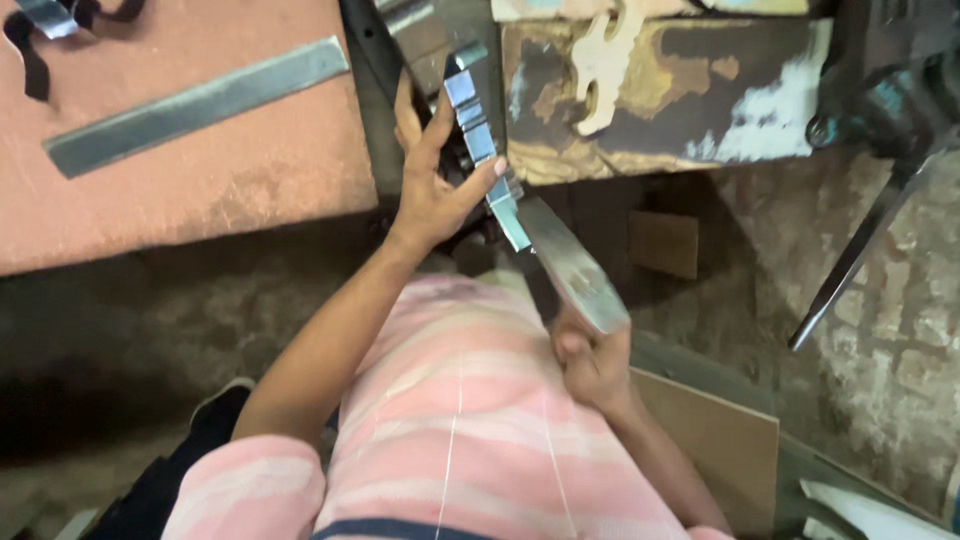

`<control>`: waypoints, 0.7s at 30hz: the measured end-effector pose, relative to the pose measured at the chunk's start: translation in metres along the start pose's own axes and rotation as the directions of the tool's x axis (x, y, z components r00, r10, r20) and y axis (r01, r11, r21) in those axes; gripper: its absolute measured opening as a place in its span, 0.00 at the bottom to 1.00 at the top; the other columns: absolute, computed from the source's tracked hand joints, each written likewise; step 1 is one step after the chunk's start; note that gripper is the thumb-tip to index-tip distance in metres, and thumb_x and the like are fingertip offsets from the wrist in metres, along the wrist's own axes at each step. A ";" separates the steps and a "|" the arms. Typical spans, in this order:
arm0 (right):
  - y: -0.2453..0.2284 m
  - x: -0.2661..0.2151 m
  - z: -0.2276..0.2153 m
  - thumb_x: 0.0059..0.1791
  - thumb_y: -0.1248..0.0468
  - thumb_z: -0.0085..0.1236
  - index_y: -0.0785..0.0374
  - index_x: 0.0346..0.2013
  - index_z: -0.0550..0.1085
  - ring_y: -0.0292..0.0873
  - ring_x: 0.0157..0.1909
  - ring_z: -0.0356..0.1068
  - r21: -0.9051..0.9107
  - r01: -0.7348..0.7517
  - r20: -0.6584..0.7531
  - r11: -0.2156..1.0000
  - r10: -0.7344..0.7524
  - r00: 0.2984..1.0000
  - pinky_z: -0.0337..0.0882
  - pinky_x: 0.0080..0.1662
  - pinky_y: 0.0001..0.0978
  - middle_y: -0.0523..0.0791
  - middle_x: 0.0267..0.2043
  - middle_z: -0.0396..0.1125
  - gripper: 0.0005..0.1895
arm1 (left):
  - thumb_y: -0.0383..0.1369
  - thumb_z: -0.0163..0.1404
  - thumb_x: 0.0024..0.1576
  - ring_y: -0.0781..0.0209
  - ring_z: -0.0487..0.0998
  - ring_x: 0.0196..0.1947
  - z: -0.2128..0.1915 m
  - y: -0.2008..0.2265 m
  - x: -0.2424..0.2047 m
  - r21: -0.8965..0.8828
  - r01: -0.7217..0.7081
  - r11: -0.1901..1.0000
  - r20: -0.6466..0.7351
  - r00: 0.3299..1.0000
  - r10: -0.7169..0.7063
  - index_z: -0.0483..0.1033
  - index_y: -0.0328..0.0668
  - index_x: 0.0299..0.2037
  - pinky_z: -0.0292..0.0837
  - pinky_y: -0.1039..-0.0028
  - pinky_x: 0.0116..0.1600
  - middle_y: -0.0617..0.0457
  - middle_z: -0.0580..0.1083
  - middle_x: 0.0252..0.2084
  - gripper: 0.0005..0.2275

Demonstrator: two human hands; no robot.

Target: The person assembles a metal buckle onto a white plastic template using a hammer and a metal bar. They repeatedly position the buckle, strike it with the hammer, and check the fit on the template.

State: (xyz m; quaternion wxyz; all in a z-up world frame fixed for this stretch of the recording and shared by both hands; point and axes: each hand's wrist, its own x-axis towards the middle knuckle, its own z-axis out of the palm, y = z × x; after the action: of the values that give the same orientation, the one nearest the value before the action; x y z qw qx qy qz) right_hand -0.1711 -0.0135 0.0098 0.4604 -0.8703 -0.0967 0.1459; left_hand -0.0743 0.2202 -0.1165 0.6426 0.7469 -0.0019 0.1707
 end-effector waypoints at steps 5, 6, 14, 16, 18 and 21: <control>0.025 0.016 -0.021 0.53 0.45 0.53 0.63 0.36 0.72 0.31 0.20 0.60 0.280 -0.356 -0.060 0.892 0.386 0.921 0.60 0.23 0.28 0.38 0.20 0.62 0.22 | 0.32 0.66 0.54 0.36 0.48 0.77 -0.005 0.033 0.010 0.135 -0.131 0.982 -0.123 0.981 0.148 0.63 0.38 0.71 0.53 0.54 0.75 0.30 0.44 0.76 0.35; 0.037 0.020 -0.039 0.53 0.46 0.53 0.63 0.34 0.71 0.32 0.19 0.60 0.271 -0.393 -0.136 0.879 0.439 0.888 0.61 0.22 0.28 0.38 0.19 0.63 0.21 | 0.31 0.66 0.55 0.39 0.55 0.71 -0.005 0.042 0.003 0.147 -0.091 0.985 -0.123 0.986 0.109 0.65 0.37 0.68 0.58 0.56 0.71 0.33 0.52 0.71 0.31; 0.142 0.123 -0.200 0.55 0.55 0.66 0.68 0.40 0.76 0.62 0.33 0.71 -0.726 -0.274 -0.431 0.630 -0.107 0.896 0.68 0.36 0.47 0.57 0.29 0.70 0.17 | 0.23 0.58 0.46 0.49 0.77 0.48 0.028 0.129 0.012 0.154 -0.470 0.869 0.179 0.878 0.443 0.81 0.41 0.45 0.68 0.61 0.55 0.52 0.78 0.44 0.15; 0.152 0.148 -0.221 0.51 0.58 0.66 0.68 0.44 0.77 0.62 0.40 0.71 -0.806 -0.176 -0.370 0.565 -0.249 0.895 0.69 0.42 0.48 0.56 0.36 0.72 0.15 | 0.25 0.59 0.50 0.53 0.77 0.50 0.065 0.136 0.031 0.218 -0.588 0.779 0.211 0.807 0.551 0.83 0.43 0.46 0.67 0.62 0.56 0.54 0.78 0.46 0.13; 0.150 0.167 -0.230 0.51 0.61 0.62 0.67 0.47 0.78 0.58 0.49 0.70 -0.803 -0.030 -0.312 0.595 -0.377 0.872 0.69 0.50 0.48 0.54 0.45 0.73 0.14 | 0.27 0.57 0.52 0.52 0.76 0.53 0.104 0.138 0.051 0.290 -0.630 0.721 0.261 0.776 0.574 0.82 0.43 0.44 0.67 0.58 0.61 0.52 0.77 0.48 0.10; 0.135 0.176 -0.225 0.57 0.56 0.55 0.65 0.51 0.76 0.42 0.51 0.72 0.050 0.048 -0.111 0.998 -0.042 0.993 0.70 0.51 0.37 0.45 0.48 0.74 0.15 | 0.30 0.55 0.53 0.50 0.74 0.57 0.152 0.131 0.088 0.410 -0.670 0.619 0.367 0.742 0.561 0.81 0.40 0.44 0.65 0.56 0.64 0.49 0.76 0.51 0.11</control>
State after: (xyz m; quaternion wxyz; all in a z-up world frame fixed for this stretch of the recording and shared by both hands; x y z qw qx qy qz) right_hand 0.0760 -0.2099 -0.0114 0.4911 -0.8621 -0.0867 0.0898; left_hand 0.0177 0.0703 0.0141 0.3148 0.8570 -0.2787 0.2982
